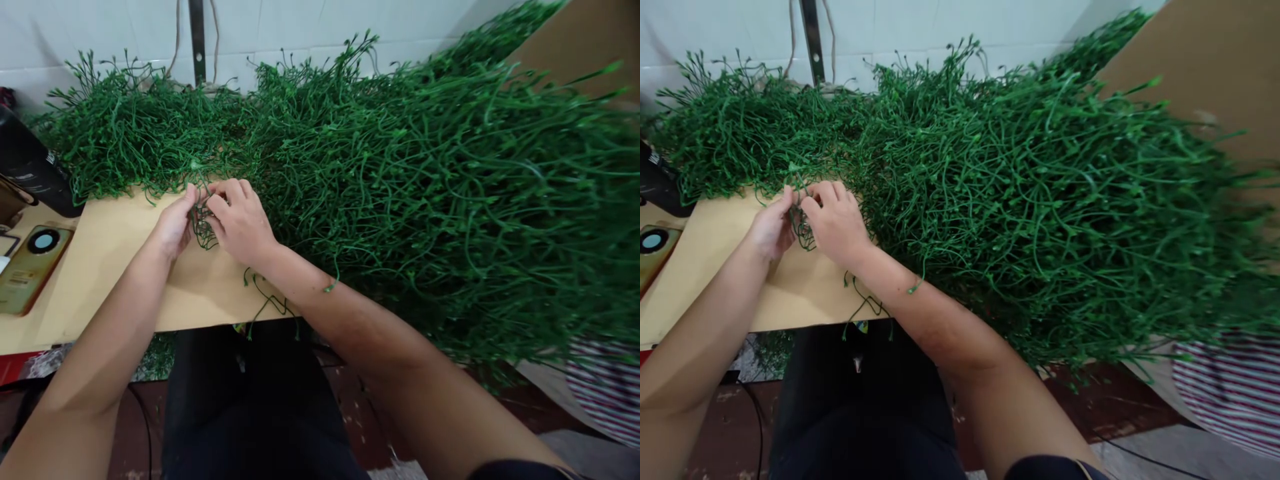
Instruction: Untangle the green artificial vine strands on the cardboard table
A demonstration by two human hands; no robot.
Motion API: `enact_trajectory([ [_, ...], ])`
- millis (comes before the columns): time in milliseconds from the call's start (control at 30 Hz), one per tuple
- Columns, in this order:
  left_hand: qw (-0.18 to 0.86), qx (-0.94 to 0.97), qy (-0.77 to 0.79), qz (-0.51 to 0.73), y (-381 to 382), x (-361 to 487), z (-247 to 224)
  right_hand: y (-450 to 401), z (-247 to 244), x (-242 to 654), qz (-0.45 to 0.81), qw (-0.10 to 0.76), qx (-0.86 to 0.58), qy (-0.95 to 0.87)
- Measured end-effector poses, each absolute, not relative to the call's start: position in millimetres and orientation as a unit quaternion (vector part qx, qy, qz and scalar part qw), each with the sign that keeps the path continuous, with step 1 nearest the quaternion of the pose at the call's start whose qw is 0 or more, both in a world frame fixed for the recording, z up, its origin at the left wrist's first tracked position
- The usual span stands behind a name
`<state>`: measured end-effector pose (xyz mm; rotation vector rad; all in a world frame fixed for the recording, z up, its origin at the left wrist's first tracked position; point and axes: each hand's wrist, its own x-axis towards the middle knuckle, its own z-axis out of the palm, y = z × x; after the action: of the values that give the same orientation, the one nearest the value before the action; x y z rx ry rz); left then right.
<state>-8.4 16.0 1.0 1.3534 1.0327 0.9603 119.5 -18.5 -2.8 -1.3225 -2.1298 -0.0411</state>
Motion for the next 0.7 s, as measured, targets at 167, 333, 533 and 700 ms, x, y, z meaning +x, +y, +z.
enact_trajectory([
  [167, 0.550, 0.577, 0.449, 0.403, 14.6, -7.7, 4.8, -14.8, -3.8, 123.7, 0.021, 0.295, -0.493, -0.818],
  [333, 0.526, 0.582, 0.449, 0.428, 19.6, -11.9, 3.0, -14.3, -6.6, 128.6, 0.097, 0.274, -0.467, -0.835],
  [533, 0.571, 0.515, 0.419, 0.483, 26.6, -16.2, -0.9, -20.4, -3.6, 128.8, 0.159, 0.219, -0.432, -0.860],
  [700, 0.597, 0.443, 0.422, 0.518, 28.4, -18.2, 2.5, -23.2, -2.2, 127.2, 0.174, 0.179, -0.429, -0.868],
])
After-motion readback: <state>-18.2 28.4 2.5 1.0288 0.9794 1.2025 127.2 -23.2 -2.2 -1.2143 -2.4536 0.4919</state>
